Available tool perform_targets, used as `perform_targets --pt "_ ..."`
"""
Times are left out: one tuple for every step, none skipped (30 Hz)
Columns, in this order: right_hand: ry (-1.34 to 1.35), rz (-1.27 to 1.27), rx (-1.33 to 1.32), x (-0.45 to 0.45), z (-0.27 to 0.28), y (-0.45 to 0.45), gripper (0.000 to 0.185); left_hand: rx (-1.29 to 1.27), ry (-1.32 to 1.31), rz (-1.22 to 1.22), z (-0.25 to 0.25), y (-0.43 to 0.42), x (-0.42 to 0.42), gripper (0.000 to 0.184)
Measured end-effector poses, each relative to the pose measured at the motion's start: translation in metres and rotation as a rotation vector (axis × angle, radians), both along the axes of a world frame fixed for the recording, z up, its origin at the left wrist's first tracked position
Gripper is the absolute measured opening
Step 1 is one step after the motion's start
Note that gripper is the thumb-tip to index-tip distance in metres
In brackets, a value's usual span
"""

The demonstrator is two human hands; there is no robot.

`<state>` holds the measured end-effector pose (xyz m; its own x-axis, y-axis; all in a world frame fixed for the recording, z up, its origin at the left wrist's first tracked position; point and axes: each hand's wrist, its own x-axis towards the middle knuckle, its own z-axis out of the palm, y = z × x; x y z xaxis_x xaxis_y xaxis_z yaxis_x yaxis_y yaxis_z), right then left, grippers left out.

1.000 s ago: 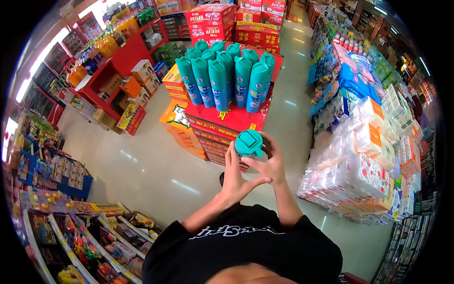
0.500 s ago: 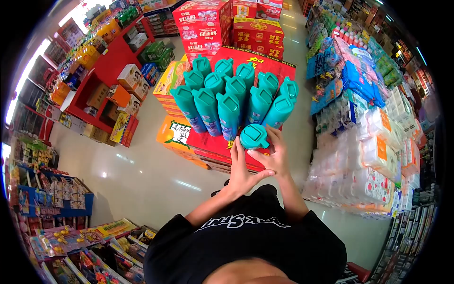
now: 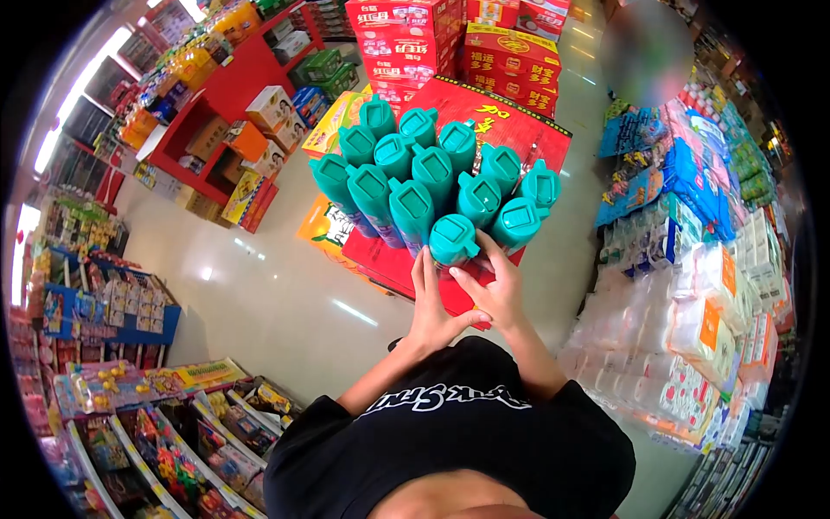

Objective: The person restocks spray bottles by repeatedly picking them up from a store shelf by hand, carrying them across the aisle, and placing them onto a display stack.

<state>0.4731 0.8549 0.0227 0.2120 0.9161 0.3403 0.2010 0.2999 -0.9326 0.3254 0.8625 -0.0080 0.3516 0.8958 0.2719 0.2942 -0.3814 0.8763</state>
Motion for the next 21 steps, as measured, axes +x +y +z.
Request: perform_targets --pt "-0.015 0.029 -0.024 0.004 0.004 -0.001 0.062 0.002 0.004 0.027 -0.004 -0.002 0.003 0.152" --pt "-0.031 0.061 -0.047 0.009 0.006 -0.002 0.061 0.032 0.008 0.052 -0.007 -0.003 0.007 0.153" --pt "-0.074 0.081 -0.010 0.013 0.006 0.000 0.060 0.063 0.011 0.079 -0.011 -0.004 0.011 0.154" --pt "-0.129 0.094 0.027 0.016 0.009 -0.001 0.061 0.095 0.015 0.107 -0.014 -0.004 0.014 0.155" --pt "-0.104 0.112 0.057 0.018 0.011 -0.002 0.058 0.142 0.049 0.133 -0.018 -0.007 0.016 0.156" --pt "-0.077 0.130 0.086 0.020 0.012 -0.002 0.056 0.138 0.023 0.147 -0.017 -0.009 0.019 0.155" --pt "-0.096 0.147 0.106 0.024 0.012 -0.003 0.056 0.131 -0.005 0.162 -0.016 -0.011 0.023 0.155" --pt "-0.096 0.158 0.120 0.028 0.011 -0.004 0.056 0.120 -0.036 0.181 -0.017 -0.016 0.027 0.155" --pt "-0.097 0.170 0.132 0.032 0.008 -0.006 0.056 0.166 0.050 0.204 -0.011 -0.021 0.031 0.153" --pt "-0.097 0.185 0.143 0.037 0.005 -0.008 0.055 0.191 0.077 0.223 -0.010 -0.027 0.036 0.153" --pt "-0.084 0.197 0.161 0.042 0.001 -0.010 0.052 0.216 0.107 0.244 -0.011 -0.034 0.040 0.152" --pt "-0.049 0.222 0.166 0.046 -0.005 -0.012 0.051 0.237 0.141 0.264 -0.012 -0.041 0.043 0.151" --pt "-0.013 0.247 0.167 0.049 -0.011 -0.016 0.049 0.263 0.149 0.309 -0.014 -0.049 0.048 0.147" --pt "0.023 0.269 0.172 0.050 -0.015 -0.020 0.048 0.236 0.142 0.327 -0.014 -0.060 0.052 0.144" --pt "0.050 0.274 0.144 0.050 -0.012 -0.025 0.041 0.215 0.131 0.343 -0.014 -0.072 0.055 0.142" --pt "0.033 0.315 0.131 0.050 -0.010 -0.030 0.039 0.192 0.118 0.358 -0.013 -0.085 0.058 0.139" --pt "0.011 0.359 0.114 0.051 -0.008 -0.036 0.037 0.133 0.037 0.382 -0.012 -0.099 0.064 0.132" --pt "-0.014 0.403 0.099 0.052 -0.005 -0.043 0.036 0.108 0.024 0.402 -0.015 -0.115 0.067 0.130" --pt "-0.025 0.431 0.058 0.048 0.000 -0.052 0.028 0.086 0.010 0.422 -0.020 -0.130 0.068 0.128" --pt "-0.051 0.511 0.029 0.046 -0.001 -0.060 0.028 0.069 -0.004 0.440 -0.022 -0.144 0.069 0.127" --pt "-0.076 0.589 0.006 0.041 -0.003 -0.067 0.028 0.112 0.053 0.459 -0.020 -0.160 0.067 0.118"
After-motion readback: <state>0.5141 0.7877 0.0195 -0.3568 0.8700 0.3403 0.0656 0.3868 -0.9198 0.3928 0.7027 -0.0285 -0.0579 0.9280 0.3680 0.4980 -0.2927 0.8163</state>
